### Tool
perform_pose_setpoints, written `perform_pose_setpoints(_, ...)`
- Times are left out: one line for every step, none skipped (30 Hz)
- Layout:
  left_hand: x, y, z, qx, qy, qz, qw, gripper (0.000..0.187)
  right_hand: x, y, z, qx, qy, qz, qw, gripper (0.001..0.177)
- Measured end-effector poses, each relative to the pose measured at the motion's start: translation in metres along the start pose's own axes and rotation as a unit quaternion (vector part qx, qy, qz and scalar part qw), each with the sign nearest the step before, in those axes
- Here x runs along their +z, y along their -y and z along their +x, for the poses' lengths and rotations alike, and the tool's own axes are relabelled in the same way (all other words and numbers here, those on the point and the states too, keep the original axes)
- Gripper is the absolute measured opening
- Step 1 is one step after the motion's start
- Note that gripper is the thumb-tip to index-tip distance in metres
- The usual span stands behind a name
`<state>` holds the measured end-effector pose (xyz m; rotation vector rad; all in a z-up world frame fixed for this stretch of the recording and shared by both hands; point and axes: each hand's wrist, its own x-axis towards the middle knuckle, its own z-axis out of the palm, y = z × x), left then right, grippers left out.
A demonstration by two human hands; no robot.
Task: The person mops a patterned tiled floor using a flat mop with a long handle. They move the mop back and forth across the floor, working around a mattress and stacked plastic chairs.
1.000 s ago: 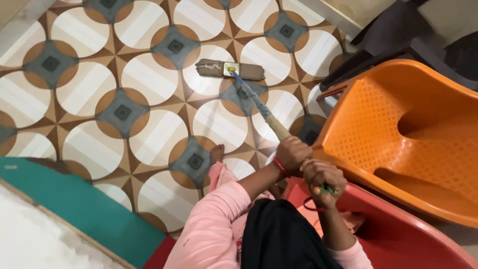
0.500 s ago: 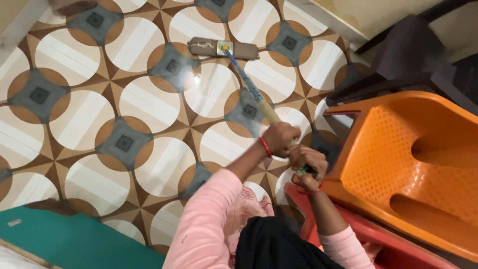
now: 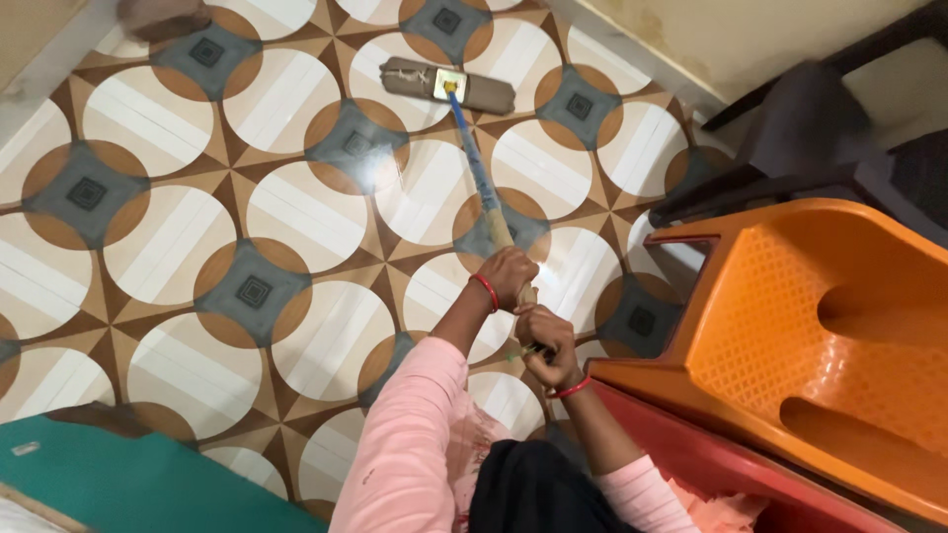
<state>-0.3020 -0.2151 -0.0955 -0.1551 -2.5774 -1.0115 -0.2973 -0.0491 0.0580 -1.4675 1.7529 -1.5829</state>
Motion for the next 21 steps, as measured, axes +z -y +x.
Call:
perform_pose_setpoints(0.001,-0.007,-0.004,-0.004,0.006,0.0,1.0,0.029,0.002,0.006,-0.005,0.001,0.002,-0.006,1.0,0.015)
perform_pose_setpoints(0.003,-0.018,-0.01,-0.009,0.013,0.0,1.0,0.03,0.003,0.014,-0.013,-0.001,-0.001,-0.003,1.0,0.015)
perform_pose_setpoints(0.005,-0.03,-0.016,-0.014,0.019,0.0,1.0,0.03,0.002,0.024,-0.022,-0.002,-0.003,-0.001,1.0,0.015)
perform_pose_setpoints(0.008,-0.045,-0.025,-0.012,0.006,0.001,1.0,0.031,0.004,0.035,-0.033,-0.002,-0.008,0.003,1.0,0.016)
perform_pose_setpoints(0.011,-0.06,-0.032,-0.01,-0.007,0.003,1.0,0.031,0.004,0.046,-0.044,-0.011,-0.013,0.015,1.0,0.016)
perform_pose_setpoints(0.013,-0.075,-0.039,-0.007,-0.019,0.005,1.0,0.032,0.004,0.056,-0.056,-0.02,-0.019,0.028,0.999,0.017)
perform_pose_setpoints(0.016,-0.09,-0.046,-0.007,-0.027,0.0,1.0,0.034,0.004,0.067,-0.068,-0.029,-0.025,0.041,0.998,0.017)
perform_pose_setpoints(0.019,-0.11,-0.058,-0.009,-0.033,-0.007,0.999,0.036,0.007,0.08,-0.086,-0.03,-0.037,0.043,0.998,0.018)
perform_pose_setpoints(0.023,-0.13,-0.07,-0.011,-0.04,-0.014,0.999,0.038,0.008,0.092,-0.104,-0.031,-0.048,0.045,0.997,0.019)
perform_pose_setpoints(0.024,-0.148,-0.081,-0.01,-0.044,-0.009,0.999,0.041,0.011,0.104,-0.12,-0.031,-0.061,0.048,0.997,0.02)
perform_pose_setpoints(0.025,-0.165,-0.089,-0.009,-0.047,-0.003,0.999,0.044,0.014,0.114,-0.134,-0.016,-0.078,0.075,0.994,0.019)
perform_pose_setpoints(0.028,-0.185,-0.1,-0.009,-0.049,-0.002,0.999,0.047,0.017,0.127,-0.152,0.004,-0.094,0.101,0.99,0.02)
perform_pose_setpoints(0.03,-0.203,-0.111,-0.013,-0.05,-0.008,0.999,0.046,0.02,0.14,-0.169,0.024,-0.111,0.127,0.985,0.021)
perform_pose_setpoints(0.029,-0.218,-0.118,-0.016,-0.053,-0.011,0.998,0.045,0.022,0.153,-0.182,0.013,-0.108,0.119,0.987,0.022)
perform_pose_setpoints(0.027,-0.234,-0.126,-0.018,-0.055,-0.015,0.998,0.044,0.022,0.167,-0.193,0.002,-0.104,0.111,0.988,0.024)
perform_pose_setpoints(0.023,-0.249,-0.132,-0.021,-0.053,-0.023,0.998,0.043,0.022,0.18,-0.199,-0.009,-0.1,0.104,0.989,0.025)
perform_pose_setpoints(0.019,-0.265,-0.138,-0.023,-0.052,-0.032,0.998,0.041,0.023,0.194,-0.206,-0.007,-0.103,0.113,0.988,0.028)
perform_pose_setpoints(0.015,-0.281,-0.144,-0.027,-0.052,-0.042,0.997,0.039,0.023,0.208,-0.213,-0.004,-0.104,0.12,0.987,0.03)
perform_pose_setpoints(0.012,-0.296,-0.152,-0.024,-0.045,-0.043,0.998,0.041,0.024,0.22,-0.22,-0.001,-0.105,0.128,0.986,0.033)
perform_pose_setpoints(0.007,-0.306,-0.155,-0.019,-0.042,-0.042,0.998,0.042,0.024,0.23,-0.223,-0.012,-0.109,0.143,0.984,0.036)
perform_pose_setpoints(0.003,-0.314,-0.157,-0.015,-0.038,-0.04,0.998,0.044,0.024,0.239,-0.228,-0.023,-0.113,0.158,0.981,0.039)
